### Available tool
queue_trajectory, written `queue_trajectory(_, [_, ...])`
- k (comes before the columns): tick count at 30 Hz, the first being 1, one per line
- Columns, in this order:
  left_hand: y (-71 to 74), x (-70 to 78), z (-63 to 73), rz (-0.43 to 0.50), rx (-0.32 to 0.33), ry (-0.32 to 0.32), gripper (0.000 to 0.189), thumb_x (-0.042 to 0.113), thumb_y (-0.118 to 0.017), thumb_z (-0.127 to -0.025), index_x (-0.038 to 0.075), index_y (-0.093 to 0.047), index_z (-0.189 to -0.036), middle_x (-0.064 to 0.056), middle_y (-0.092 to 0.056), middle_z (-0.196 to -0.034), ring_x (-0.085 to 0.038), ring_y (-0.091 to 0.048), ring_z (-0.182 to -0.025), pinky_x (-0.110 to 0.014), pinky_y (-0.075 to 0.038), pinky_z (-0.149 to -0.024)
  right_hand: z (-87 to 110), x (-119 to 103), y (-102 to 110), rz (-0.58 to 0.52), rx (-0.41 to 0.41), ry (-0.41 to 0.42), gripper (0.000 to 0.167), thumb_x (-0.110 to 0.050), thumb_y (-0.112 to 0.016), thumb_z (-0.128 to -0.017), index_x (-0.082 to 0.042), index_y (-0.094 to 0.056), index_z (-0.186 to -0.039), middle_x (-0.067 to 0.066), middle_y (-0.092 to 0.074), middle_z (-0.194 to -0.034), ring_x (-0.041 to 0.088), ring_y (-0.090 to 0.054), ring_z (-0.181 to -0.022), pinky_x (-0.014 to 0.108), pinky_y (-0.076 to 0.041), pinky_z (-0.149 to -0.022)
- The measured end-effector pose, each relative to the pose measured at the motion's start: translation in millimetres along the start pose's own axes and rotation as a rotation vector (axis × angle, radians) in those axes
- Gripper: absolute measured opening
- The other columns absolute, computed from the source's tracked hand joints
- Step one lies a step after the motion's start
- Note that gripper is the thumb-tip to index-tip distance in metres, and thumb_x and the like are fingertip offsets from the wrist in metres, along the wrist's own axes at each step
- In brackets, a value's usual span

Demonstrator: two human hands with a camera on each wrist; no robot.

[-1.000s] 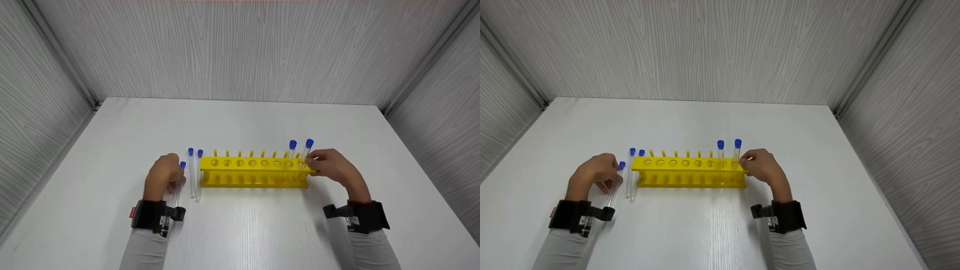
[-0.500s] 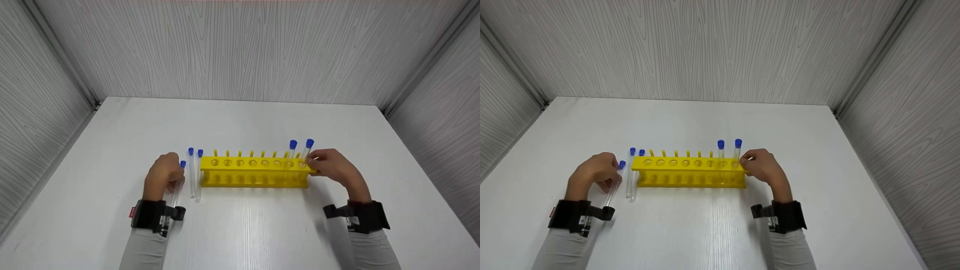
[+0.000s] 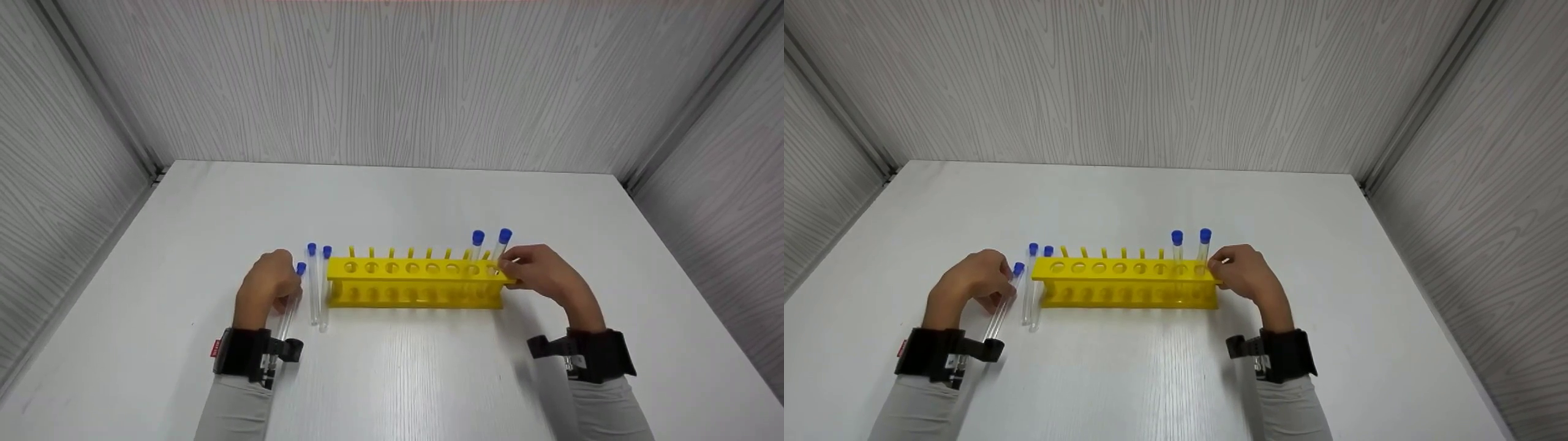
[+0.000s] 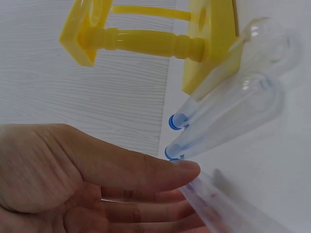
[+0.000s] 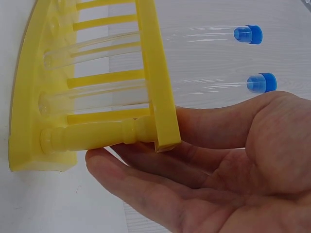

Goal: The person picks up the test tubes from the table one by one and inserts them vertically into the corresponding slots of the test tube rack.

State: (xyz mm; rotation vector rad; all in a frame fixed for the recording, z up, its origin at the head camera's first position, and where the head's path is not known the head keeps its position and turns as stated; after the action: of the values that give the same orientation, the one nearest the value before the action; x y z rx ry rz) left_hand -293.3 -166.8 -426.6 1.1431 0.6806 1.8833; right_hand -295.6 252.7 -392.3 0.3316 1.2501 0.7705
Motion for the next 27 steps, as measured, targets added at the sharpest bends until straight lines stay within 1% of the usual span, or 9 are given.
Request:
queue_trajectory(4, [1.1,0.5,0.5,0.01,0.001,0.001,0.033,-0.002,-0.065,-0.089,-0.013,-0.058,-0.12,-0.021,-0.065,-0.087,-0.02,-0.066,-0.058,-0.026,-0.056,-0.052,0.3,-0.3,0.0,0.003,-0.003,-0.002,0.042,-0.025,-0.054,-0.105,0.003,-0.057,-0.136,0.026,-0.058,-0.134,0.032,-0.068,-0.109,0.045,-0.055,-0.101])
queue_trajectory(11, [4.1,2.3,2.5,0.029,0.019,-0.008,0.035,0.001,-0.066,-0.09,-0.013,-0.057,-0.121,-0.022,-0.066,-0.092,-0.022,-0.069,-0.059,-0.029,-0.058,-0.056,1.2,0.5,0.5,0.0,-0.004,0.017,0.045,-0.026,-0.054,-0.104,0.004,-0.055,-0.139,0.028,-0.057,-0.136,0.036,-0.07,-0.11,0.046,-0.054,-0.102])
queue_trajectory(15, [5.3,3.9,4.3,0.044,0.02,-0.017,0.034,0.001,-0.066,-0.09,-0.012,-0.058,-0.121,-0.023,-0.066,-0.099,-0.025,-0.068,-0.066,-0.029,-0.059,-0.058,1.5,1.0,0.5,-0.01,-0.009,0.022,0.046,-0.025,-0.053,-0.105,0.005,-0.054,-0.139,0.028,-0.056,-0.137,0.038,-0.069,-0.112,0.047,-0.053,-0.103])
queue_trajectory(21, [8.5,7.8,7.7,0.052,0.036,-0.041,0.037,0.002,-0.067,-0.09,-0.01,-0.059,-0.123,-0.025,-0.065,-0.108,-0.028,-0.065,-0.078,-0.029,-0.059,-0.062,2.4,0.2,0.8,-0.003,-0.009,0.022,0.044,-0.025,-0.053,-0.105,0.005,-0.056,-0.138,0.028,-0.056,-0.136,0.037,-0.069,-0.111,0.046,-0.053,-0.102])
queue_trajectory(27, [14.0,12.7,12.6,0.054,0.066,-0.07,0.035,0.004,-0.068,-0.09,-0.007,-0.06,-0.122,-0.026,-0.064,-0.114,-0.028,-0.064,-0.082,-0.03,-0.059,-0.067,1.8,-0.5,0.5,0.007,-0.007,0.026,0.043,-0.024,-0.053,-0.105,0.005,-0.057,-0.136,0.028,-0.057,-0.135,0.035,-0.07,-0.109,0.045,-0.055,-0.101])
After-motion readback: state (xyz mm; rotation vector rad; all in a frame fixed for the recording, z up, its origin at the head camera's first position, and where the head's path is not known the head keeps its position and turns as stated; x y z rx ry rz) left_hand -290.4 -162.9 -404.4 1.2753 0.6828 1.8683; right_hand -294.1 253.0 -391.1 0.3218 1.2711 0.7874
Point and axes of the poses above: each hand's wrist, its own z-axis away from the middle knuckle, its own y-axis out of the back of the hand, x = y × z, the point moved 7 cm from there along -z, towards the middle knuckle
